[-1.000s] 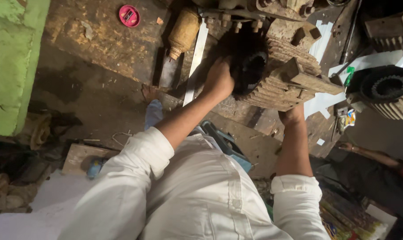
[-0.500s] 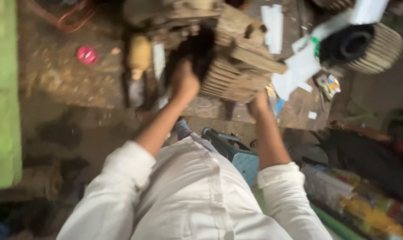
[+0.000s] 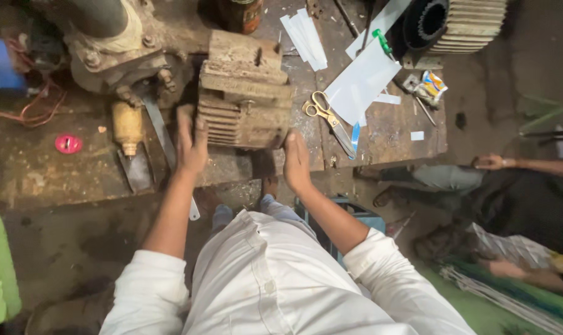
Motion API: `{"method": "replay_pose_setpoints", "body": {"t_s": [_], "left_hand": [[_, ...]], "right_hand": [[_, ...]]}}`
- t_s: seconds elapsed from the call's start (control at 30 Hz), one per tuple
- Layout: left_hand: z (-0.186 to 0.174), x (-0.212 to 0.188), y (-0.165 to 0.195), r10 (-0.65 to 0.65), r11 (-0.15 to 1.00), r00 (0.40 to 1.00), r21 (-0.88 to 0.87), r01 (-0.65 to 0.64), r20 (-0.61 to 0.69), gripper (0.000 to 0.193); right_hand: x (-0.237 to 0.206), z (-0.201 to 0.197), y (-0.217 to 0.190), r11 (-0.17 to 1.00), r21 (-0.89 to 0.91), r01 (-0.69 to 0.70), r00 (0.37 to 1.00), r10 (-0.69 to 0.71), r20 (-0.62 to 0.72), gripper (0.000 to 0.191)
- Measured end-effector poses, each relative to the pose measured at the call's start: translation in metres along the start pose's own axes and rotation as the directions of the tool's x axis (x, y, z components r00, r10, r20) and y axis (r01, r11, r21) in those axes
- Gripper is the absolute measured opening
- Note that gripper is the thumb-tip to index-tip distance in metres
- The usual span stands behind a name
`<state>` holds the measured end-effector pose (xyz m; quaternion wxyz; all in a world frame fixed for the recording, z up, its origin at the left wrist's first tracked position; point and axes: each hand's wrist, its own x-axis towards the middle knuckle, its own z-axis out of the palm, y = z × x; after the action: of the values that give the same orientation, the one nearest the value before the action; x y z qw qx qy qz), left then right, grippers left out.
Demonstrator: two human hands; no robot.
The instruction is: The person repeatedly cuts a white plastic sheet into narrow strips using scissors and inserts each strip into slots on a cylindrical metal component. The person handles the plastic sheet, scissors, and metal component throughout the clip.
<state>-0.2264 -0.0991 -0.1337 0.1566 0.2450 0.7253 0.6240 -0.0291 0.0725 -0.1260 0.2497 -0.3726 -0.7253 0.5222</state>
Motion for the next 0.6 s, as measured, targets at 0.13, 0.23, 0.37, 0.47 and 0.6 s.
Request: {"method": "replay_pose_setpoints", "body": {"t_s": [0.13,0.23,0.37,0.47,0.6], "left_hand": [[0.022,0.001,0.003,0.034,0.998,0.987,0.066,-0.024,-0.159,0.085],[0.020,0.012,0.019,-0.267,0.956,0.938,0.066,0.287,-0.221,0.092],[0.023,0.017,0.049,-0.536,0.766,0.765,0.174,0.619,-0.357,0.097],[0.023,0.016,0.070,-0.459,0.758,0.783,0.275,0.591,-0.419,0.096],[0.026,0.046,0.098,-0.339,0.848,0.894,0.315,0.426,-0.295,0.089]], "right_hand": [[0.015,-0.019,-0.005,0.957,-0.250,0.148,0.980,-0.107,0.168,0.050],[0.012,-0.025,-0.022,0.952,-0.263,0.154,0.952,-0.072,0.297,0.051],[0.010,-0.048,-0.039,0.938,-0.217,0.270,0.885,-0.153,0.440,0.049],[0.049,-0.084,-0.035,0.926,-0.067,0.371,0.679,-0.222,0.700,0.037],[0.159,-0.111,-0.020,0.839,-0.293,0.458,0.755,-0.194,0.626,0.024]]}}
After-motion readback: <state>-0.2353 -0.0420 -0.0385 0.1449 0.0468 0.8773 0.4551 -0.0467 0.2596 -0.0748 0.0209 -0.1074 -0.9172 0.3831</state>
